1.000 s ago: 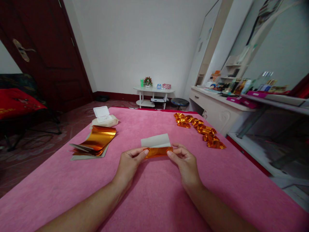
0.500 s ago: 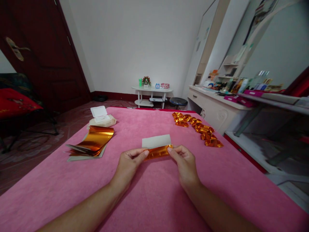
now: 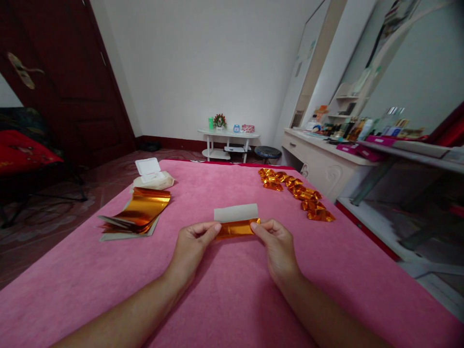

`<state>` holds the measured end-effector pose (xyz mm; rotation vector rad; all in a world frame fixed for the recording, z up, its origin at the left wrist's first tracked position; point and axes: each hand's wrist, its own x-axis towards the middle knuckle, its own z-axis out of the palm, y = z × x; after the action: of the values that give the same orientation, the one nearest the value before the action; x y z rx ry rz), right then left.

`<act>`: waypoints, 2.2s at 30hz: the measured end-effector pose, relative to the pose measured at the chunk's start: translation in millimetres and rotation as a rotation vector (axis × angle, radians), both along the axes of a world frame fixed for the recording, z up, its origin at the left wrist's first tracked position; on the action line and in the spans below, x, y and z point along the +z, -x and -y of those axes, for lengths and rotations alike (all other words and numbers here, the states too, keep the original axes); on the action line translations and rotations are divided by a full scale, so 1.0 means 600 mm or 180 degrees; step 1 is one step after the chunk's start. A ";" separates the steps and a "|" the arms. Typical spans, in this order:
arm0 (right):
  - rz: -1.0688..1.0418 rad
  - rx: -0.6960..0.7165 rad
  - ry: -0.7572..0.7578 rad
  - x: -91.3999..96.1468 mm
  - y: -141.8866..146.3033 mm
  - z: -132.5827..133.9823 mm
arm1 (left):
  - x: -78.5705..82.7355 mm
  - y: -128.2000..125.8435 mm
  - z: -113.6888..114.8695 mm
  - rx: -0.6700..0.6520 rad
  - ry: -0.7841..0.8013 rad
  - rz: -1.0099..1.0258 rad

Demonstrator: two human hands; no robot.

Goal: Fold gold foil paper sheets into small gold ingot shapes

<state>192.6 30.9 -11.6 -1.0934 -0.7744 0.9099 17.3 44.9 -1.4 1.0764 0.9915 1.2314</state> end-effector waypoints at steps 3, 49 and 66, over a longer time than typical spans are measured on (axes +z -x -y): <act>0.0012 -0.0033 0.0022 -0.002 -0.001 -0.001 | 0.000 0.000 0.001 -0.0045 0.0013 0.0063; -0.0035 0.0283 -0.0019 0.006 -0.001 0.003 | 0.005 0.005 -0.003 0.0332 -0.0179 -0.0264; -0.0026 0.0325 0.0112 0.007 -0.005 0.003 | 0.007 0.008 -0.006 0.0410 -0.0330 -0.0494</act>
<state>195.6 29.3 -7.3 -1.0879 -0.8160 1.0169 12.5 48.2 2.8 1.2191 1.1401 1.3307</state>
